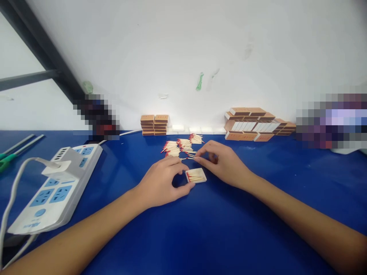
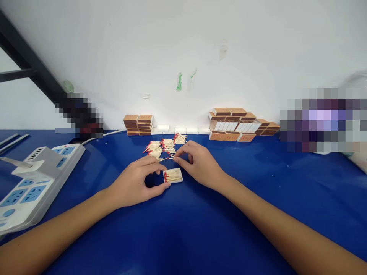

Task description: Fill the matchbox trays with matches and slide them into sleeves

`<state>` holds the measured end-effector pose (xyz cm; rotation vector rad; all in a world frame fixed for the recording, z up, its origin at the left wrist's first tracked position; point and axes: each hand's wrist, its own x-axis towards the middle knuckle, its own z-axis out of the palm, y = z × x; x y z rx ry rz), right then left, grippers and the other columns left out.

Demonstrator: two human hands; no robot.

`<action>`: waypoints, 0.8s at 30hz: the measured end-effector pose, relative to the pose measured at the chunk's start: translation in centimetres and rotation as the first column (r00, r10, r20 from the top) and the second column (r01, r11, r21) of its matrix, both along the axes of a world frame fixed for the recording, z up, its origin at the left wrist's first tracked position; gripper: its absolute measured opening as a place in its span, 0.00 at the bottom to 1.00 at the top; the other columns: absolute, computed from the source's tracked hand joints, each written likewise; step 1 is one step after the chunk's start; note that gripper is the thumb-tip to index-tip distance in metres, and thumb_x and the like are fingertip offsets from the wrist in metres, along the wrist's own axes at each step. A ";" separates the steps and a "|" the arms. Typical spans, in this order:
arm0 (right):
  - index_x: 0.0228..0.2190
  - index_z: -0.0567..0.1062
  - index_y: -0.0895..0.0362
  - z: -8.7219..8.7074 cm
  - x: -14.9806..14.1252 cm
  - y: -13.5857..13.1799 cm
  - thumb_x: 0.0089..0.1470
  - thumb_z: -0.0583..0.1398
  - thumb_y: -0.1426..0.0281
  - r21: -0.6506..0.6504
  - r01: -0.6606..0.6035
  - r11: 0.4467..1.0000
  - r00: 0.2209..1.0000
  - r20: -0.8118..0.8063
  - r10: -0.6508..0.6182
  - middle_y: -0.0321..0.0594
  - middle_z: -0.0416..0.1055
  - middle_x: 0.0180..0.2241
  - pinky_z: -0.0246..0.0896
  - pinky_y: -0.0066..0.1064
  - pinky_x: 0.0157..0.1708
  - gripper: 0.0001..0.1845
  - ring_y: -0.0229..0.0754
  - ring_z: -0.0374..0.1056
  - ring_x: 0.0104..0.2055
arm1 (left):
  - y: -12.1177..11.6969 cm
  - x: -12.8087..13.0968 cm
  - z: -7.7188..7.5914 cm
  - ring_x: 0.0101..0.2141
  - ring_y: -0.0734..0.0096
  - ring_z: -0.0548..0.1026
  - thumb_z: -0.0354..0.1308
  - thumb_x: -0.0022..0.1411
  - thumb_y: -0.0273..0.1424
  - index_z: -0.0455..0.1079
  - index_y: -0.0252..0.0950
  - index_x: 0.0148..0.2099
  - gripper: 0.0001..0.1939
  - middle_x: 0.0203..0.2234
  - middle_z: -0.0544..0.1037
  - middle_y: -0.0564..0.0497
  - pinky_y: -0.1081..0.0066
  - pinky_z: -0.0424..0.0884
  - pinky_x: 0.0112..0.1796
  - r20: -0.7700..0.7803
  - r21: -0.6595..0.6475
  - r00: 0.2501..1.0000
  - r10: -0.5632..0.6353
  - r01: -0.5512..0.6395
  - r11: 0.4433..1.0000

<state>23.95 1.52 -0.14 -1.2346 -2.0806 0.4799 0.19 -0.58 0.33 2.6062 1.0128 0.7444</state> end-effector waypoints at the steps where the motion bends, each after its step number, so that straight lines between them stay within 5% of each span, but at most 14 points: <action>1: 0.39 0.79 0.53 -0.2 0.0 0.4 0.62 0.64 0.60 0.031 0.015 0.999 0.999 0.039 -0.016 0.40 0.71 0.36 0.62 0.34 0.32 0.10 0.39 0.63 0.30 | 0.0 0.0 0.0 0.34 0.65 0.73 0.64 0.64 0.40 0.76 0.37 0.45 0.12 0.33 0.75 0.50 0.65 0.70 0.36 -0.003 0.000 1.000 -0.019 0.019 1.000; 5: 0.45 0.78 0.54 -0.8 0.0 1.7 0.62 0.65 0.61 0.054 0.005 0.999 0.991 0.134 -0.012 0.43 0.71 0.44 0.64 0.35 0.36 0.13 0.41 0.67 0.35 | -0.1 0.1 -0.1 0.35 0.65 0.74 0.64 0.65 0.40 0.76 0.36 0.46 0.13 0.34 0.75 0.50 0.64 0.71 0.37 -0.009 -0.004 0.999 -0.039 0.039 0.999; 11: 0.35 0.76 0.55 -0.7 0.0 2.2 0.63 0.63 0.67 0.022 -0.020 1.000 0.988 0.154 0.017 0.40 0.70 0.39 0.63 0.33 0.38 0.05 0.40 0.67 0.36 | 0.0 0.0 -0.1 0.36 0.65 0.75 0.64 0.65 0.40 0.76 0.36 0.46 0.13 0.34 0.76 0.49 0.64 0.72 0.38 -0.009 -0.012 0.999 -0.035 0.035 0.999; 18: 0.41 0.76 0.55 -0.8 0.1 2.3 0.64 0.64 0.66 0.019 -0.017 1.000 0.987 0.159 0.014 0.41 0.69 0.42 0.62 0.32 0.36 0.07 0.40 0.67 0.36 | 0.1 -0.2 -0.2 0.35 0.65 0.74 0.64 0.65 0.40 0.77 0.36 0.46 0.14 0.34 0.75 0.49 0.65 0.71 0.37 -0.011 -0.023 1.000 -0.015 0.015 1.000; 24: 0.36 0.74 0.56 -0.7 -0.2 2.1 0.66 0.61 0.67 0.010 0.006 1.000 0.963 0.268 -0.009 0.41 0.69 0.41 0.63 0.34 0.37 0.06 0.42 0.68 0.36 | 0.1 -0.1 -0.1 0.35 0.65 0.74 0.64 0.64 0.40 0.77 0.36 0.47 0.15 0.35 0.76 0.49 0.66 0.70 0.36 -0.024 -0.028 1.000 0.006 -0.007 1.000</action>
